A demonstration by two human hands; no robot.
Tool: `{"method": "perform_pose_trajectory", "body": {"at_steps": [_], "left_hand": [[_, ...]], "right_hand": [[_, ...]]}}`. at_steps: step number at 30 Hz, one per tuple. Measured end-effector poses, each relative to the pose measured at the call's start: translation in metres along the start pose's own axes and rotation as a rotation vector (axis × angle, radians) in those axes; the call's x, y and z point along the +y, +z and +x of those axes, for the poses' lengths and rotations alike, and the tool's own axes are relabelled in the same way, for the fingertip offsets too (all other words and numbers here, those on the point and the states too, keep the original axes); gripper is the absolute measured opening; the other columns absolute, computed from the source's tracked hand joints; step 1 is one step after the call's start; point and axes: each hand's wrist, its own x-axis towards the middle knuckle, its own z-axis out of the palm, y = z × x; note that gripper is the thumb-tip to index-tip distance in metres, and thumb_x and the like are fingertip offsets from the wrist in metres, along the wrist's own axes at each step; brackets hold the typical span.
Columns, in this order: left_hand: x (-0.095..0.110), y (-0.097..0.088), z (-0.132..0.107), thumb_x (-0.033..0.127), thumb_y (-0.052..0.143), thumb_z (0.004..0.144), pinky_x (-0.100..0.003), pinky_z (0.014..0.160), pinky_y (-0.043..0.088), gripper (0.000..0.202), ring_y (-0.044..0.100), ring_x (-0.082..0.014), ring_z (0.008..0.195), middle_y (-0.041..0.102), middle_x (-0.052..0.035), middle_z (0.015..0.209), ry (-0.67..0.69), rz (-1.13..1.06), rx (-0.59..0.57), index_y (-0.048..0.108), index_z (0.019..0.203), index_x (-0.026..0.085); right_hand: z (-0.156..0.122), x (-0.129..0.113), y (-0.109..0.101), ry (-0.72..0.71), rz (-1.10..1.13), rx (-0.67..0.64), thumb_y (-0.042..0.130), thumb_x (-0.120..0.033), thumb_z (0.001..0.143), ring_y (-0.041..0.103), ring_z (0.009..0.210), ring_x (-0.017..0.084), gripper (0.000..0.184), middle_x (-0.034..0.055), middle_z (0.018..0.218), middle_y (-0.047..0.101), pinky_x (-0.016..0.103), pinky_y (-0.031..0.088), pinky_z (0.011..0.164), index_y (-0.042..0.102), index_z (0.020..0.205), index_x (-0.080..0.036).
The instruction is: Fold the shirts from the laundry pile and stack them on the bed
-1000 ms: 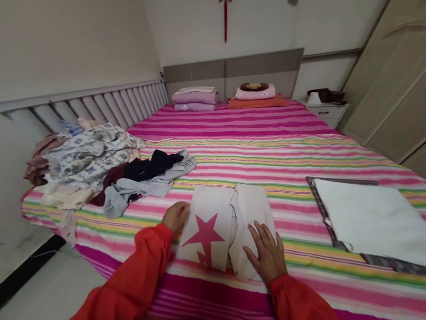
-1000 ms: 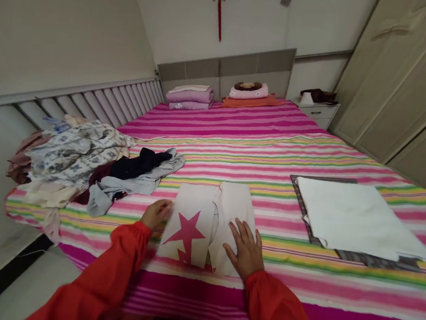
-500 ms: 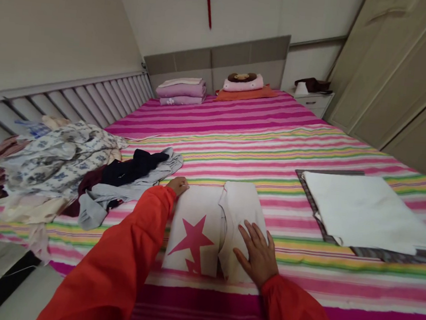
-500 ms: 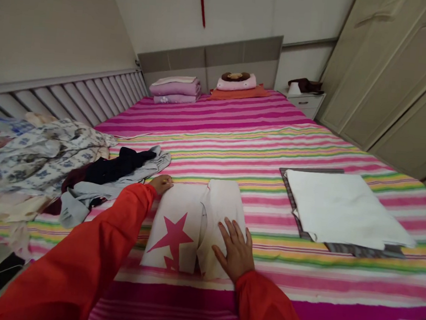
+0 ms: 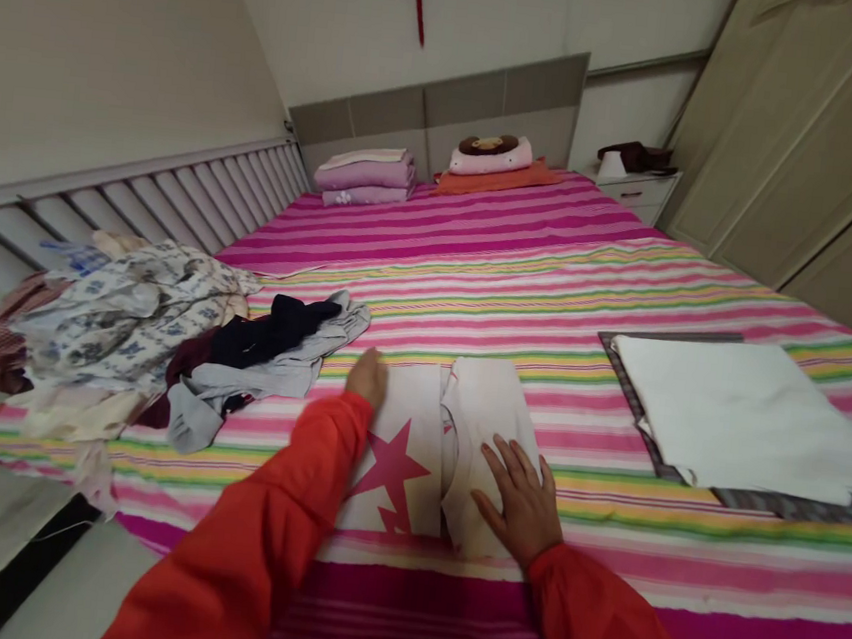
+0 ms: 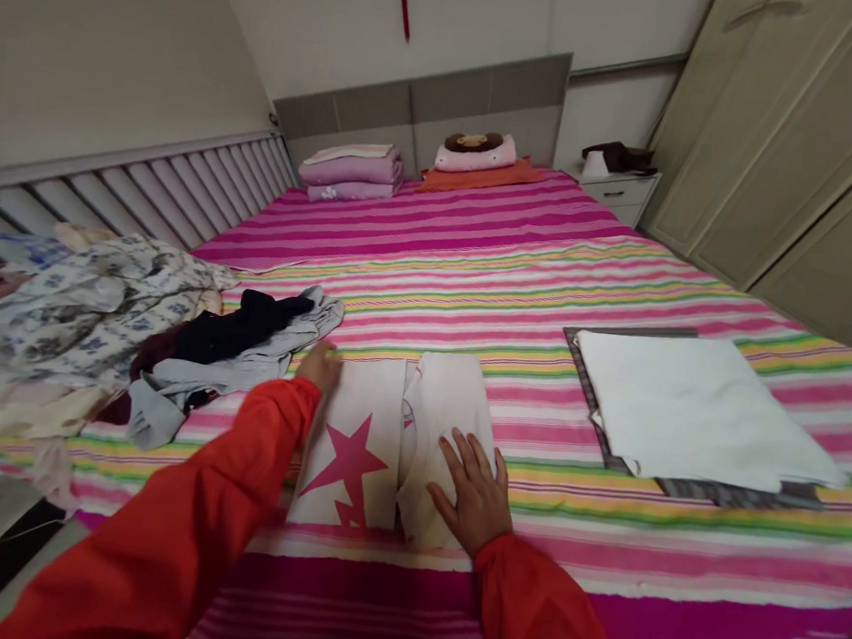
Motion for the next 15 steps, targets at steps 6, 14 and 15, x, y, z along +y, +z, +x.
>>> {"method": "perform_pose_trajectory", "body": {"at_steps": [6, 14, 15], "left_hand": [[0.047, 0.065, -0.066, 0.033, 0.032, 0.093, -0.044, 0.114, 0.026, 0.051, 0.030, -0.0244, 0.141, 0.040, -0.0071, 0.150, 0.145, 0.199, -0.048, 0.043, 0.140, 0.019], [0.001, 0.047, -0.033, 0.047, 0.030, 0.094, -0.050, 0.116, 0.018, 0.057, 0.025, -0.0280, 0.143, 0.034, -0.0074, 0.153, 0.037, 0.313, -0.136, 0.038, 0.145, 0.023], [-0.004, 0.044, -0.027, 0.048, 0.029, 0.094, -0.052, 0.116, 0.018, 0.057, 0.024, -0.0285, 0.143, 0.034, -0.0073, 0.154, 0.016, 0.315, -0.138, 0.038, 0.145, 0.024]], "right_hand": [[-0.001, 0.001, 0.001, -0.014, -0.019, 0.006, 0.044, -0.044, 0.092, 0.040, 0.132, 0.027, 0.059, 0.0080, 0.145, 0.048, 0.049, 0.019, 0.109, 0.032, 0.148, -0.028], [0.000, 0.000, 0.000, -0.003, -0.016, -0.010, 0.044, -0.044, 0.092, 0.040, 0.132, 0.027, 0.058, 0.0077, 0.144, 0.049, 0.050, 0.020, 0.109, 0.034, 0.147, -0.028], [0.000, 0.000, 0.000, -0.001, -0.013, -0.012, 0.044, -0.044, 0.092, 0.041, 0.132, 0.027, 0.059, 0.0077, 0.144, 0.049, 0.050, 0.021, 0.108, 0.034, 0.147, -0.028]]}}
